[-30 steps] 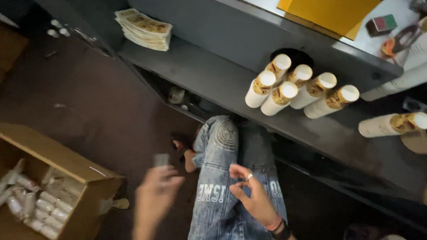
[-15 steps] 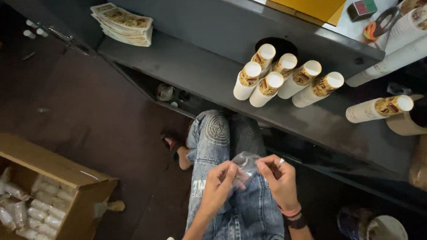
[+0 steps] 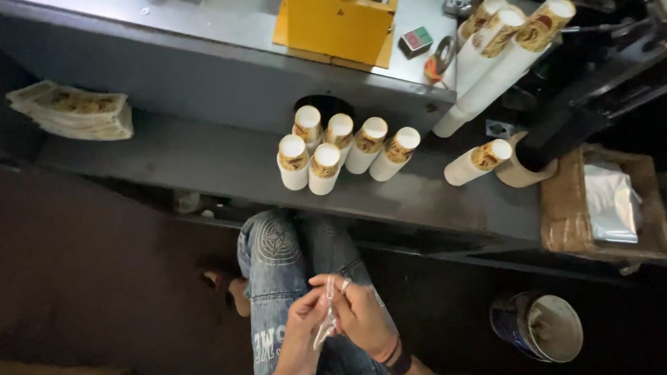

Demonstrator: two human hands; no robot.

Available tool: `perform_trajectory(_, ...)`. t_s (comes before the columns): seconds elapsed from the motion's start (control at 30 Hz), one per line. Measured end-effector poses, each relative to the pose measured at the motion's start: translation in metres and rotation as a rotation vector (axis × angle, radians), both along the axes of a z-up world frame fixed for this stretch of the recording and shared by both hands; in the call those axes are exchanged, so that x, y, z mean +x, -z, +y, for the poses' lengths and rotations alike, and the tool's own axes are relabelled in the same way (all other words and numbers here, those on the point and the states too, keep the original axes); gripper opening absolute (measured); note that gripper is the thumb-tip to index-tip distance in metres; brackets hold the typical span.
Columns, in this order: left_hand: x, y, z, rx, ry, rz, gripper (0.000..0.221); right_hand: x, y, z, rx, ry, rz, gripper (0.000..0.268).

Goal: The person organizes paper cups into stacks by hand, places the stacks into clear plastic sleeves, and moves the sleeved cups aside.

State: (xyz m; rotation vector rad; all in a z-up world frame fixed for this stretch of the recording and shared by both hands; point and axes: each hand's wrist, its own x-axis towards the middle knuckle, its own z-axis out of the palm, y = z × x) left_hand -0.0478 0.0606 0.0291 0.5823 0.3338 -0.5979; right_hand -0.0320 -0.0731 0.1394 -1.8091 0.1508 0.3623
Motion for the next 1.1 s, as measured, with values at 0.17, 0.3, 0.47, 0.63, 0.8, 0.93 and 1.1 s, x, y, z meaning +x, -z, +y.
perform_trajectory(0.17, -0.001, 0.046, 0.008, 0.128, -0.189, -0.218, 0.021, -0.002, 0.031, -0.019, -0.104, 0.050, -0.346, 0.029)
perform_trajectory(0.3, 0.006, -0.003, 0.023, 0.193, -0.110, -0.195, 0.018, 0.001, 0.066, -0.043, 0.056, 0.083, -0.453, 0.028)
perform_trajectory(0.47, 0.008, -0.019, -0.004, 0.413, 0.020, -0.205, 0.022, -0.008, 0.040, -0.018, 0.284, 0.116, -0.054, 0.031)
perform_trajectory(0.63, 0.010, 0.034, -0.006, 0.409, -0.060, -0.410, 0.025, -0.004, 0.031, -0.021, -0.185, 0.110, -0.281, 0.032)
perform_trajectory(0.8, 0.008, 0.159, 0.013, 0.025, 0.123, -0.353, 0.022, 0.003, 0.050, -0.041, 0.028, 0.079, -0.485, 0.034)
perform_trajectory(0.93, 0.037, 0.281, 0.021, -0.218, 0.364, -0.371, 0.019, 0.001, 0.101, -0.070, 0.969, 0.010, 0.051, 0.032)
perform_trajectory(1.1, 0.063, 0.344, 0.002, 0.279, 0.501, -0.745, 0.010, -0.009, 0.118, -0.089, 0.502, -0.173, 0.124, 0.022)
